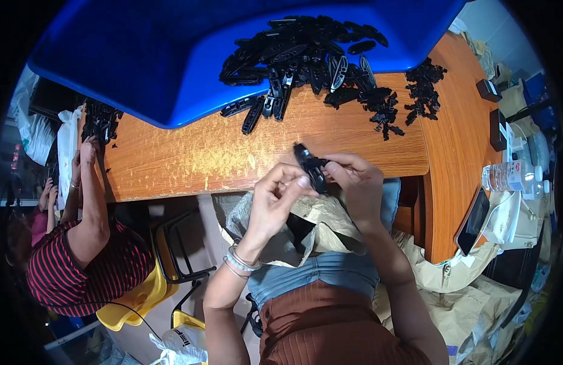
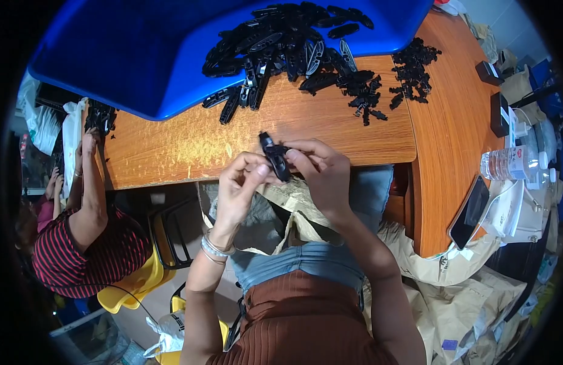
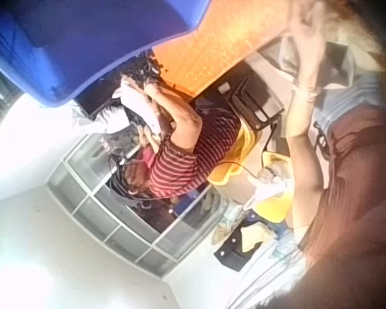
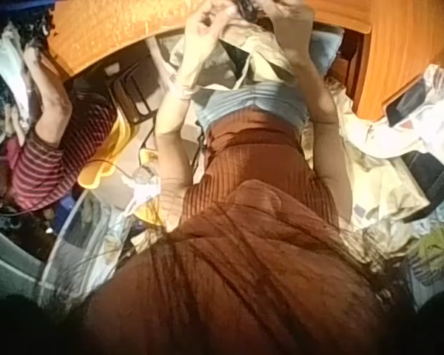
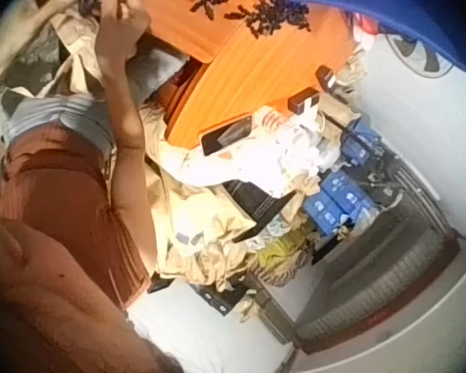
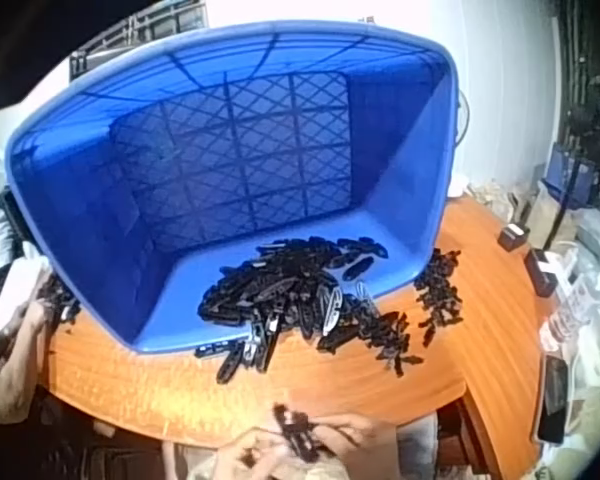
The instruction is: Assembling small black plastic components by hand at a workstation.
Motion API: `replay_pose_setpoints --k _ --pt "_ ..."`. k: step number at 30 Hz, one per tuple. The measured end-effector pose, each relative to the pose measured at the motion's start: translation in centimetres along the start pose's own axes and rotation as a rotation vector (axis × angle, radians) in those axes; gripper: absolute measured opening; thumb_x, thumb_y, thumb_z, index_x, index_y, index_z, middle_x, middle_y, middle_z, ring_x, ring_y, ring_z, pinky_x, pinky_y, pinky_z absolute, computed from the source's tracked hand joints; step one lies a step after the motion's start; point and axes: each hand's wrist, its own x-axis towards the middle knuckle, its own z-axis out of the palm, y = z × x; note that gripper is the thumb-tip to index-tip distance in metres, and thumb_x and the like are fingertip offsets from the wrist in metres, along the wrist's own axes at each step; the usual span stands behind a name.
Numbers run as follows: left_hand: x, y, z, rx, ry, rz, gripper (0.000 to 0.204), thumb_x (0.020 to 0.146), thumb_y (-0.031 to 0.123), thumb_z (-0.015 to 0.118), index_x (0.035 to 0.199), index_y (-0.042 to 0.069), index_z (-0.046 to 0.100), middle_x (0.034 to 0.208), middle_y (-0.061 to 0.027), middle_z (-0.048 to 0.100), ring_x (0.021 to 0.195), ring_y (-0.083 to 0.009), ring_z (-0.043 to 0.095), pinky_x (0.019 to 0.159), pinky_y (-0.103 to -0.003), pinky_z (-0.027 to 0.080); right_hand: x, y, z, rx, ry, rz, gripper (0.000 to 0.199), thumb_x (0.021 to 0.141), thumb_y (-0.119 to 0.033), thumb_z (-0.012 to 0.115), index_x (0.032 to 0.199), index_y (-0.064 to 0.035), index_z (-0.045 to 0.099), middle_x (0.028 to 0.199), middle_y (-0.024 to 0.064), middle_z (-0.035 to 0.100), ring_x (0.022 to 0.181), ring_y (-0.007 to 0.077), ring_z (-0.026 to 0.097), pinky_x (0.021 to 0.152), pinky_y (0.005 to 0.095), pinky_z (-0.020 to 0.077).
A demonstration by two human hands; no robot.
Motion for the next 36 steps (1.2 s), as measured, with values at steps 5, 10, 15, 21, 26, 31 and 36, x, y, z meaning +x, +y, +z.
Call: replay_pose_setpoints --k 5,10,15,21,26,31,36 --pt "0.4 2.0 0.0 -0.097 -0.102 -0.164 0.039 0.082 -0.009 0.058 0.117 -0.003 0.043 0.094 -0.0186 0.064 0.080 -0.0230 0.067 0.072 -0.031 0.057 -0.7 -0.5 -0.4 -0.149 -0.051 -0.036 0.012 0.084 0.002 0.057 0.093 0.0047 0.064 0.082 0.0074 0.066 0.074 0.0104 0.062 0.068 0.0202 0.0491" --pt "0.3 1.7 0.1 0.002 -0.059 -0.185 0.033 0.081 -0.008 0.061 0.112 -0.006 0.050 0.085 -0.0171 0.065 0.076 -0.0231 0.068 0.067 -0.028 0.057 -0.6 0.0 -1.0 -0.505 -0.086 -0.325 0.010 0.081 0.003 0.058 0.088 -0.0007 0.065 0.082 0.0073 0.064 0.076 0.0137 0.060 0.068 0.0250 0.0477" --pt "0.2 2.2 0.4 0.021 0.044 -0.162 0.026 0.080 -0.006 0.064 0.104 -0.007 0.056 0.083 -0.0175 0.066 0.072 -0.0220 0.068 0.063 -0.028 0.057 0.0 0.3 -1.3 -0.753 -0.058 -0.685 0.009 0.076 0.000 0.060 0.084 -0.0038 0.061 0.082 0.0075 0.063 0.074 0.0244 0.059 0.070 0.0328 0.0423" --pt "0.2 2.2 0.4 0.087 -0.029 -0.163 0.027 0.082 -0.005 0.062 0.108 -0.008 0.055 0.086 -0.0150 0.066 0.074 -0.0181 0.067 0.066 -0.025 0.057 -0.5 0.5 -0.8 -0.442 -0.021 -0.506 0.009 0.076 0.000 0.060 0.084 -0.0037 0.060 0.083 0.0074 0.064 0.077 0.0243 0.059 0.073 0.0333 0.0427" --pt "0.0 2.4 0.7 0.054 0.008 -0.175 0.023 0.081 -0.005 0.062 0.103 -0.008 0.057 0.083 -0.0148 0.066 0.072 -0.0189 0.067 0.063 -0.026 0.056 -0.4 0.6 -0.9 -0.500 -0.072 -0.520 0.009 0.076 0.000 0.060 0.084 -0.0034 0.061 0.082 0.0073 0.063 0.078 0.0252 0.059 0.074 0.0327 0.0429" --pt "-0.1 2.5 0.6 0.109 0.087 -0.168 0.020 0.080 -0.007 0.063 0.099 -0.006 0.059 0.080 -0.0119 0.065 0.068 -0.0152 0.065 0.057 -0.022 0.053 -0.4 0.5 -1.0 -0.694 -0.095 -0.685 0.017 0.076 -0.006 0.064 0.092 -0.0036 0.064 0.080 0.0070 0.062 0.074 0.0218 0.058 0.071 0.0299 0.0425" --pt "-0.7 2.4 0.3 0.283 0.054 -0.088 0.016 0.080 -0.004 0.064 0.095 -0.001 0.061 0.071 -0.0011 0.062 0.059 -0.0022 0.057 0.051 -0.015 0.042 -1.2 0.6 -1.4 -0.410 -0.216 -0.001 0.025 0.078 -0.004 0.067 0.102 -0.0030 0.062 0.084 0.0052 0.060 0.074 0.0089 0.052 0.066 0.0211 0.0408"
